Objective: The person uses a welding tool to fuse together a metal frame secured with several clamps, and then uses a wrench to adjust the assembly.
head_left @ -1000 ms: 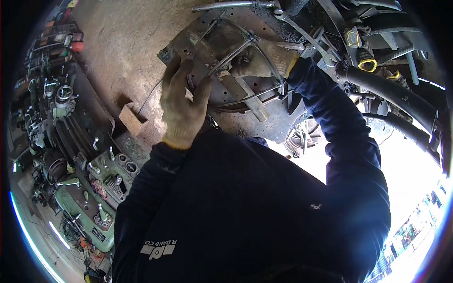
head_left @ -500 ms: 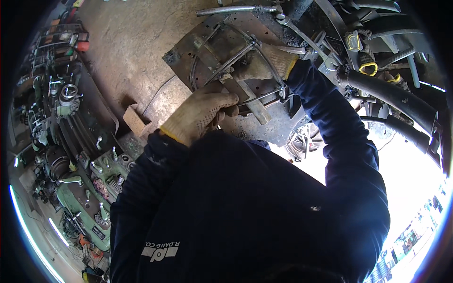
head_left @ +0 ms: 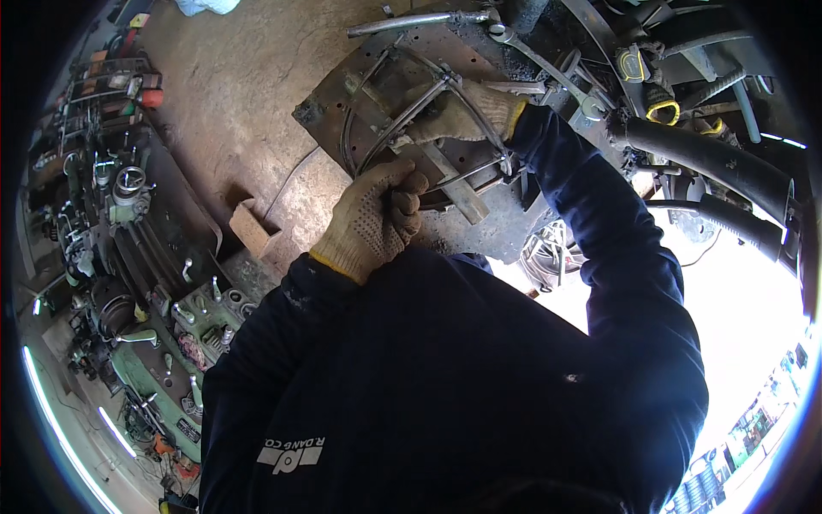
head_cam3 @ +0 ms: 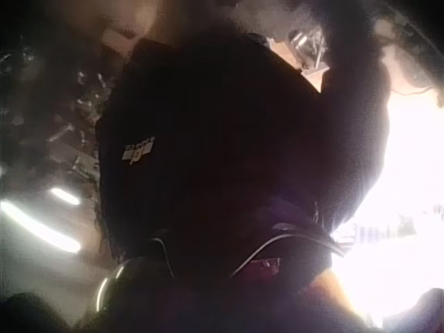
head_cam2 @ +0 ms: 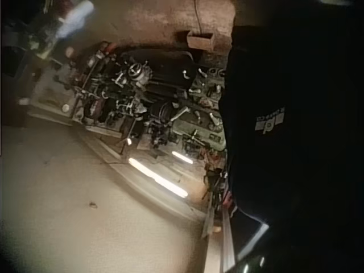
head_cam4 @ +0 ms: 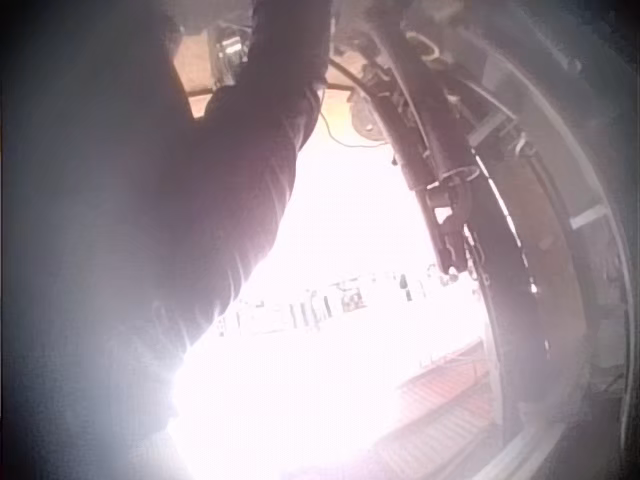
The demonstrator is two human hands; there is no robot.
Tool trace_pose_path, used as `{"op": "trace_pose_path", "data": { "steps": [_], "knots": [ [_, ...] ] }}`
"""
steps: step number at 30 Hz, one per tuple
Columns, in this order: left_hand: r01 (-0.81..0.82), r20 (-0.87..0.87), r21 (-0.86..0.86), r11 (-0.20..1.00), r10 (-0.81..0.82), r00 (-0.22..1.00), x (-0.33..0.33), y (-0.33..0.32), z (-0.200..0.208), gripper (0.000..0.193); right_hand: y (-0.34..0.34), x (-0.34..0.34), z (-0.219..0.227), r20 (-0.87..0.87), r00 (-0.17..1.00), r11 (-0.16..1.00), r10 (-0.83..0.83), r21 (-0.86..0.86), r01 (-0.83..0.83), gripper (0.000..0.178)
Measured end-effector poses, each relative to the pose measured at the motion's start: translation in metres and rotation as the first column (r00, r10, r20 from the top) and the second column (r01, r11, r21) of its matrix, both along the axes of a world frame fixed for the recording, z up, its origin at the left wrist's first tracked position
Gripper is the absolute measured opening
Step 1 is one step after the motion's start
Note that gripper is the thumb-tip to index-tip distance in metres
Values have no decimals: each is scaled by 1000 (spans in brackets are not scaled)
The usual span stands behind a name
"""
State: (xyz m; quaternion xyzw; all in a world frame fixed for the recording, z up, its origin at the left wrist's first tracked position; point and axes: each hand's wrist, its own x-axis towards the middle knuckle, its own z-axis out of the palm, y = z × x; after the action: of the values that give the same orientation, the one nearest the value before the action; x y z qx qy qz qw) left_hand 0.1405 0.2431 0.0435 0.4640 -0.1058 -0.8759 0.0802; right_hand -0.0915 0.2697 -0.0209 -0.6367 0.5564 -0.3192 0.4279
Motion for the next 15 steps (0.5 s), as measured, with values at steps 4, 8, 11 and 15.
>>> {"op": "trace_pose_path", "data": {
  "steps": [4,8,11,15],
  "knots": [
    [33,66,-22,999,-32,997,-4,0,4,10,1,-4,5,141,990,999,18,33,-23,34],
    [47,16,0,999,-47,999,2,-3,-2,10,4,-6,-4,346,938,998,10,59,-32,35],
    [81,33,-21,997,-80,996,-2,-5,3,8,5,-7,-15,462,887,998,-27,64,-3,33],
    [123,21,-36,992,-122,992,-3,-6,5,9,-3,-21,-47,381,921,978,80,-210,2,31]
  ]
}}
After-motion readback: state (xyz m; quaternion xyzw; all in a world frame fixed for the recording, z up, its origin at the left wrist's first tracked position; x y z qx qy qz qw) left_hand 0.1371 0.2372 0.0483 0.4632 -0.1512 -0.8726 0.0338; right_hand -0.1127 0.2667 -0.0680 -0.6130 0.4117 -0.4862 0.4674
